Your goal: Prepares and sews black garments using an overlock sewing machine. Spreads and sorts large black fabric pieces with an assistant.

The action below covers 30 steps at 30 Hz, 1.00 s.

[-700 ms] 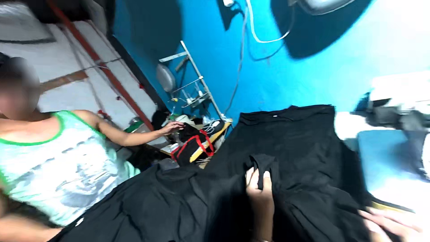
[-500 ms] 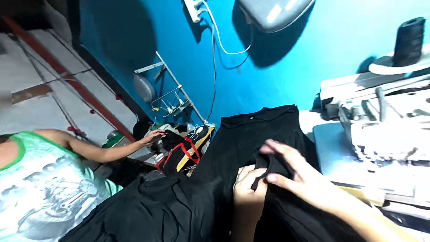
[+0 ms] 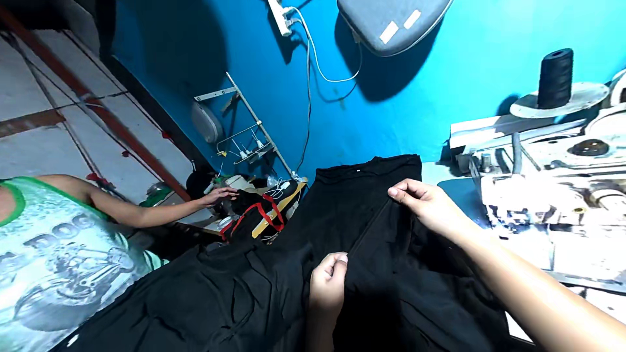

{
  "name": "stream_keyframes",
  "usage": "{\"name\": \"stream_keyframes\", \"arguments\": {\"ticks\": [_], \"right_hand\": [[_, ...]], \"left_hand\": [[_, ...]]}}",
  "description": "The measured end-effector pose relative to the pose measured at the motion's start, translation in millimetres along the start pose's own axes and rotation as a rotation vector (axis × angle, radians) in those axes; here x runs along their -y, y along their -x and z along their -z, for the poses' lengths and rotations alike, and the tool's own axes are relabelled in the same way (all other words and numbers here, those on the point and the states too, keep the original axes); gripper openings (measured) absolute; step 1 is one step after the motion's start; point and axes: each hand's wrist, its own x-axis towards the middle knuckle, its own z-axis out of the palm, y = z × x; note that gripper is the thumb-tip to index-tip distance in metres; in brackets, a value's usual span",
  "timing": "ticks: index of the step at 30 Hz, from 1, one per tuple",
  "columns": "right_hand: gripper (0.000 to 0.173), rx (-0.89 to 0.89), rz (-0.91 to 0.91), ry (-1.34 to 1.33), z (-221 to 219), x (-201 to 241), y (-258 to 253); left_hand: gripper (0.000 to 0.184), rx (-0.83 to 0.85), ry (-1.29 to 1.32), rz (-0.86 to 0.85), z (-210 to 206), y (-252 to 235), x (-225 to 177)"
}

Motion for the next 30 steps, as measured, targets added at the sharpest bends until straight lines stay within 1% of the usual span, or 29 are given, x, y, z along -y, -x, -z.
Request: {"name": "stream_keyframes", "arguments": {"ticks": [4, 6, 9, 12, 14, 16, 20, 22, 24, 27, 29, 30], "right_hand": [[0.017, -0.056, -0.087, 0.009, 2.6, -14.1, 5.6], [0.019, -0.080, -0.129, 0.007, 4.5, -15.5, 7.0], [0.019, -0.095, -0.183, -0.040, 7.4, -19.2, 7.4], [0.020, -0.089, -0.220, -0.039, 9.0, -25.4, 8.0], [0.021, -0.084, -0.242, -0.035, 8.8, -32.4, 9.6], [0.023, -0.105, -0.295, -0.085, 6.6, -39.7, 13.3], [0.024, -0.169, -0.384, -0.170, 4.4, -41.5, 13.6], [0.024, -0.181, -0.407, -0.171, 3.6, -42.1, 14.4], [0.025, -0.193, -0.425, -0.111, 6.6, -42.6, 16.7], [0.030, -0.173, -0.405, 0.001, 12.2, -47.7, 19.5], [0.033, -0.148, -0.357, 0.014, 9.4, -42.8, 20.3], [0.034, -0.088, -0.328, 0.009, 10.1, -30.1, 23.2]], "left_hand": [[0.027, 0.022, 0.008, 0.058, 0.4, 1.8, -8.3], [0.028, 0.102, 0.010, 0.082, 0.7, 2.5, -7.2], [0.020, 0.216, 0.077, 0.115, -0.2, 6.7, -4.8], [0.016, 0.256, 0.155, 0.157, -5.3, 9.6, -1.0], [0.017, 0.256, 0.189, 0.182, -7.1, 10.5, 0.7], [0.018, 0.255, 0.210, 0.195, -7.7, 11.6, 2.4], [0.020, 0.265, 0.249, 0.168, -9.0, 12.4, 8.9], [0.023, 0.267, 0.254, 0.169, -8.9, 14.1, 9.7], [0.025, 0.269, 0.240, 0.176, -11.8, 16.3, 7.9], [0.020, 0.195, 0.225, 0.184, -17.7, 19.3, -1.7], [0.019, 0.146, 0.233, 0.113, -21.1, 20.1, 0.6], [0.019, 0.145, 0.202, 0.091, -22.0, 20.9, -0.1]]}}
